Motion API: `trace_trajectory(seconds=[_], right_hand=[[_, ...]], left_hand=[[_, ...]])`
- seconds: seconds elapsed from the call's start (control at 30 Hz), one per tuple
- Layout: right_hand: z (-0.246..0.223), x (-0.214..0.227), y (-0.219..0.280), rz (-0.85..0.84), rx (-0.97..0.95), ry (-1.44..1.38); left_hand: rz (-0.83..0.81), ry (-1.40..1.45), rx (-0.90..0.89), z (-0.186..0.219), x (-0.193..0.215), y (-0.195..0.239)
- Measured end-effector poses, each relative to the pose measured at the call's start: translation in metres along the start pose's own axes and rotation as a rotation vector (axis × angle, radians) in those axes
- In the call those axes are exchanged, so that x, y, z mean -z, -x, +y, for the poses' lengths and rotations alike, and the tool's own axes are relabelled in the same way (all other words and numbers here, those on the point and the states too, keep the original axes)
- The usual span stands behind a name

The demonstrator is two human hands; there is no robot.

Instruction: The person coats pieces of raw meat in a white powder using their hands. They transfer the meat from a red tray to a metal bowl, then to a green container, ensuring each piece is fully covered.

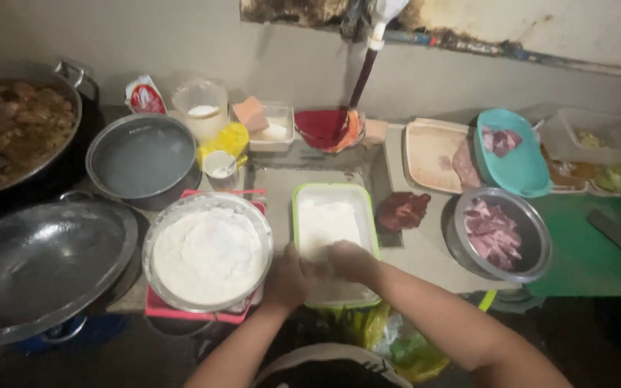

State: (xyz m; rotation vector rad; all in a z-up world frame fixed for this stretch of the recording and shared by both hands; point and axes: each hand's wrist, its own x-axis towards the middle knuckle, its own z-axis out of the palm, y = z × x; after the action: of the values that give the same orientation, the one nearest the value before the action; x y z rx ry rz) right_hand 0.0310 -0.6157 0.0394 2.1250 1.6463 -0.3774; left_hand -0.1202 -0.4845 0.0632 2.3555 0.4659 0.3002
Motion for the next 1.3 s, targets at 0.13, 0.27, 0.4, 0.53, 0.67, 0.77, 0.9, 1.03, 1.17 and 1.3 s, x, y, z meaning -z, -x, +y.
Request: trace_trajectory(seconds=[0.13, 0.27, 0.4, 0.53, 0.67, 0.77, 0.9, 1.03, 1.17, 1.3], right_hand=[[0.005, 0.089, 0.021, -0.24, -0.195, -0.208], [0.026, 0.124, 0.037, -0.023, -0.464, -0.799], [0.071, 0.081, 0.006, 0.065, -0.427, -0.854], [0.111, 0.035, -0.034, 0.174, -0.443, -0.81], [0.103, 0.008, -0.035, 0.224, -0.324, -0.415], [0.065, -0.083, -0.05, 0.081, -0.247, -0.312], [-0.02, -0.006, 0.006, 0.004, -0.27, -0.504], [-0.039, 0.034, 0.016, -0.156, -0.384, -0.558], [-0.032, 0.072, 0.04, -0.2, -0.324, -0.499], [-0.039, 0.092, 0.049, -0.081, -0.303, -0.401]], left_hand=[[0.102, -0.129, -0.104, -0.006, -0.003, -0.005], [0.116, -0.124, -0.104, -0.004, -0.009, -0.004], [0.012, -0.107, 0.004, -0.007, -0.015, -0.005], [-0.129, -0.112, 0.106, 0.011, 0.006, -0.003], [-0.205, -0.133, 0.145, 0.002, -0.003, -0.005], [-0.245, -0.141, 0.209, 0.023, 0.017, -0.003], [-0.019, -0.334, 0.032, -0.005, -0.02, -0.006], [-0.207, -0.662, -0.061, 0.012, -0.022, -0.015], [-0.242, -0.265, 0.243, 0.05, 0.093, -0.032], [0.011, -0.655, 0.143, -0.043, 0.118, -0.078]])
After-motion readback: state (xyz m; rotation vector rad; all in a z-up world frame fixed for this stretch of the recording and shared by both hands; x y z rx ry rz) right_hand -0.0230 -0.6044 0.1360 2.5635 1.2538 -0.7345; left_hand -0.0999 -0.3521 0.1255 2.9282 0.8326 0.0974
